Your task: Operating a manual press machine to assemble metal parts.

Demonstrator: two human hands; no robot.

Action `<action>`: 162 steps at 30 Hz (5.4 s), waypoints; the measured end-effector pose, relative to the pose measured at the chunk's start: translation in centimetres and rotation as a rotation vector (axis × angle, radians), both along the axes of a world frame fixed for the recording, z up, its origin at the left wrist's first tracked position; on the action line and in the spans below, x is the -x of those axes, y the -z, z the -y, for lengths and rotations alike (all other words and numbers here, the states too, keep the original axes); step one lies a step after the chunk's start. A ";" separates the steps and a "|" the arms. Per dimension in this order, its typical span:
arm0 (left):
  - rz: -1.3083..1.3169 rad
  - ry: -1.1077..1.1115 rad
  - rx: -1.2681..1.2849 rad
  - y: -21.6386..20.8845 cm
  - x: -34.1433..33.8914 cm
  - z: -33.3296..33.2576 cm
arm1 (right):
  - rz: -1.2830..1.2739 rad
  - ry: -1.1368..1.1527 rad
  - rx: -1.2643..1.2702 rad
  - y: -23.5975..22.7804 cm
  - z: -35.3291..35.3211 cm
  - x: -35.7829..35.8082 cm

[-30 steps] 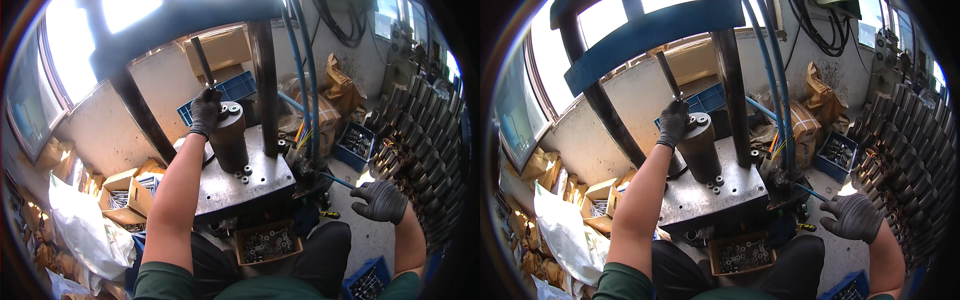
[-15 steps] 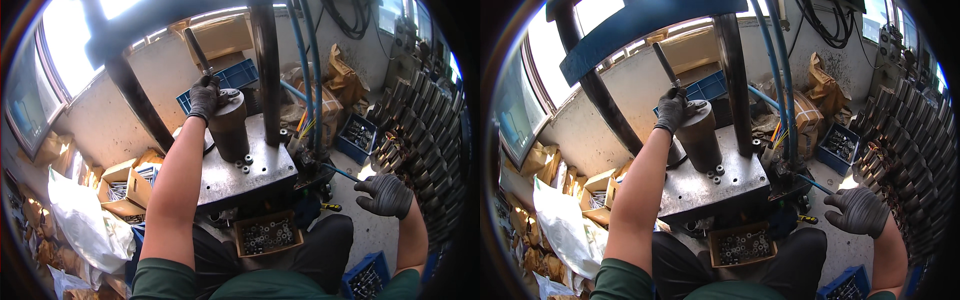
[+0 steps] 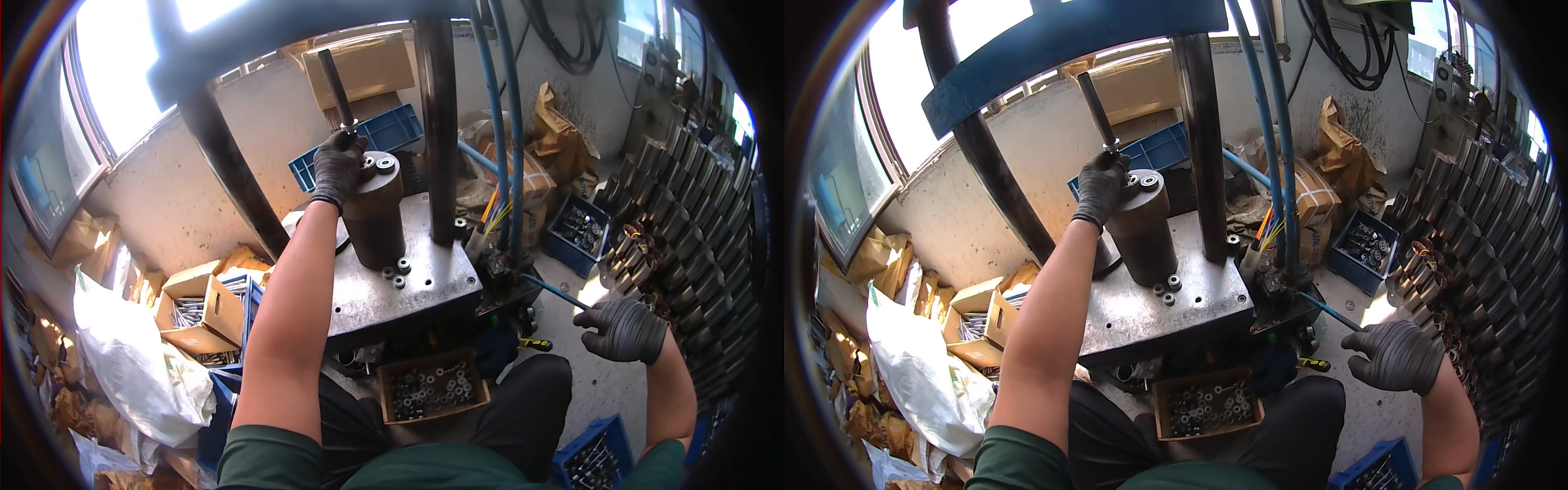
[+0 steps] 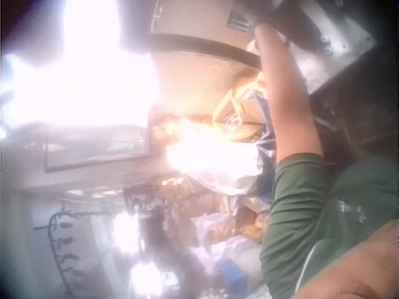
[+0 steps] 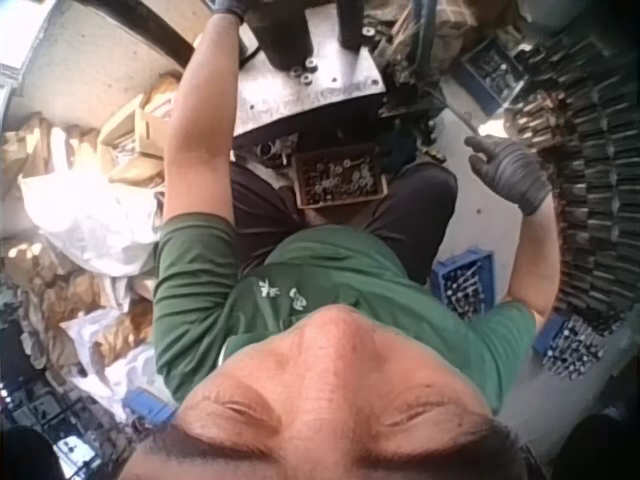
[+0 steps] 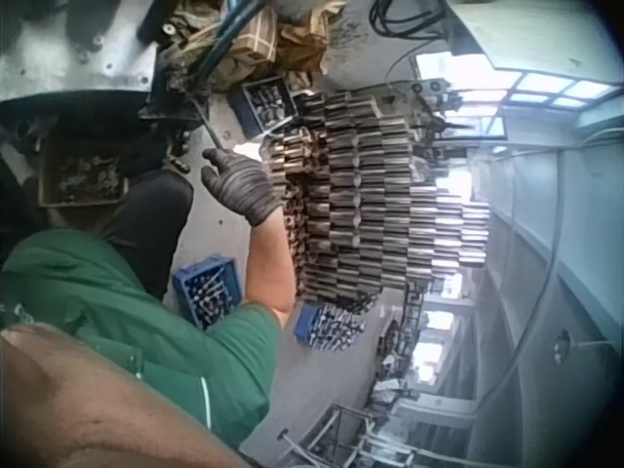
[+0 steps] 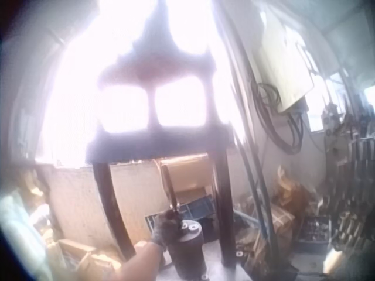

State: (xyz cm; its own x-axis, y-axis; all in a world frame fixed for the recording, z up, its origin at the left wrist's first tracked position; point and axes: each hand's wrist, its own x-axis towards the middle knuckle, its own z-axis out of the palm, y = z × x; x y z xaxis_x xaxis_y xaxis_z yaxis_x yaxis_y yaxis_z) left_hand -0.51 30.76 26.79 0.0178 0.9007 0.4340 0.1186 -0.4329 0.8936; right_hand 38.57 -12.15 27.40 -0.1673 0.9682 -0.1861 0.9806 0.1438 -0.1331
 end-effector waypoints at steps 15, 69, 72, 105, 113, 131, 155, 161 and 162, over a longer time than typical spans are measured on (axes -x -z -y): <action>-0.144 -0.105 -0.130 0.4 -0.2 -0.2 | -0.098 -0.026 0.014 6.7 5.4 -1.0; 0.164 0.004 -0.242 0.4 0.1 0.4 | -0.305 0.024 -1.153 -4.8 -14.9 -1.5; 0.324 0.210 -0.286 0.7 0.3 -0.3 | -0.336 0.055 -1.083 -4.1 -13.1 -1.3; 0.330 0.348 0.107 0.9 0.7 -1.3 | -0.170 0.012 -0.088 5.0 4.8 -0.6; 0.421 0.336 0.157 0.3 0.1 0.1 | -0.202 0.060 -0.155 4.1 4.0 -0.6; 0.174 0.297 -0.093 1.2 1.4 -1.2 | -0.335 0.033 -1.122 -4.7 -17.0 -2.2; 0.495 0.088 -0.182 1.1 1.6 0.1 | -0.295 0.099 -0.914 -3.5 -11.8 -1.8; 0.226 0.219 -0.037 0.1 0.7 1.1 | 0.413 -0.192 -0.777 -1.2 -0.4 4.5; 0.083 0.159 -0.044 0.0 0.4 0.9 | 0.326 -0.218 -0.786 -0.1 0.1 6.4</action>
State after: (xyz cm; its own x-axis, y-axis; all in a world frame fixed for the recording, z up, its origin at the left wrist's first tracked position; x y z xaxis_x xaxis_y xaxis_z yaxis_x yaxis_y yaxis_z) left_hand -0.89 29.83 26.76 0.1207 0.8695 0.4789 -0.0280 -0.4793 0.8772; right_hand 32.22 -12.25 27.50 -0.4187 0.7887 0.4503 0.8922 0.2649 0.3657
